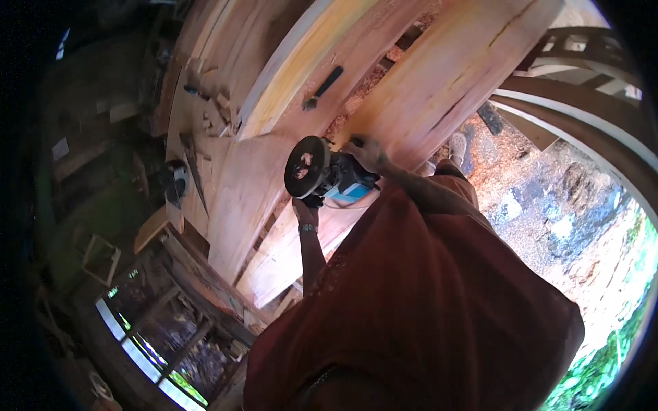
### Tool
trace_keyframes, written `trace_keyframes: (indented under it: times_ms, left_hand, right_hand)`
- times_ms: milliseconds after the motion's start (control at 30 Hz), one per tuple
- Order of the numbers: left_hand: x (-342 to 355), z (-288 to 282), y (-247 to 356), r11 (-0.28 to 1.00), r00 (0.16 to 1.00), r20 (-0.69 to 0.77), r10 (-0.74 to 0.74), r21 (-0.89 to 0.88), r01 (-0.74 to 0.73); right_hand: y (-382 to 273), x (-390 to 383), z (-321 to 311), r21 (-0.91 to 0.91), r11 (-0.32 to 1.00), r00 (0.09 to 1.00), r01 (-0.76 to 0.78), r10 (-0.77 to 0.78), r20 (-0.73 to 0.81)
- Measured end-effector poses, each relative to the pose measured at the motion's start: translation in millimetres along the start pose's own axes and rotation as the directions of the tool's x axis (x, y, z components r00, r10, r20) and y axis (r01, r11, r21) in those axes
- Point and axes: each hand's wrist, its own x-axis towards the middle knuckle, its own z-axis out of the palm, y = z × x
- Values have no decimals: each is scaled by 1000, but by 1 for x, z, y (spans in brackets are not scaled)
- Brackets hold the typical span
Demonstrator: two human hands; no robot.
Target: The person uses a power router to shape the edge of a wooden board, moving the tool along the length of the wood and periodically clearing sawdust.
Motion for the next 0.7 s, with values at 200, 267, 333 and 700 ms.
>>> trace_keyframes:
  times_ms: [200, 267, 333, 700]
  left_hand:
    - [-40, 236, 70, 734, 926, 376, 41, 618, -283]
    - [-63, 318, 96, 682, 851, 525, -18, 629, -374]
    - [-69, 386, 104, 486, 547, 827, 129, 428, -762]
    - [33, 764, -47, 742, 146, 965, 219, -68, -666]
  right_hand:
    - [97, -52, -116, 873, 487, 923, 23, 326, -206]
    - [85, -61, -174, 865, 435, 818, -251, 574, -51]
    - [65, -73, -205, 907, 381, 796, -177, 598, -95]
    - [-7, -104, -439, 917, 177, 749, 357, 533, -394]
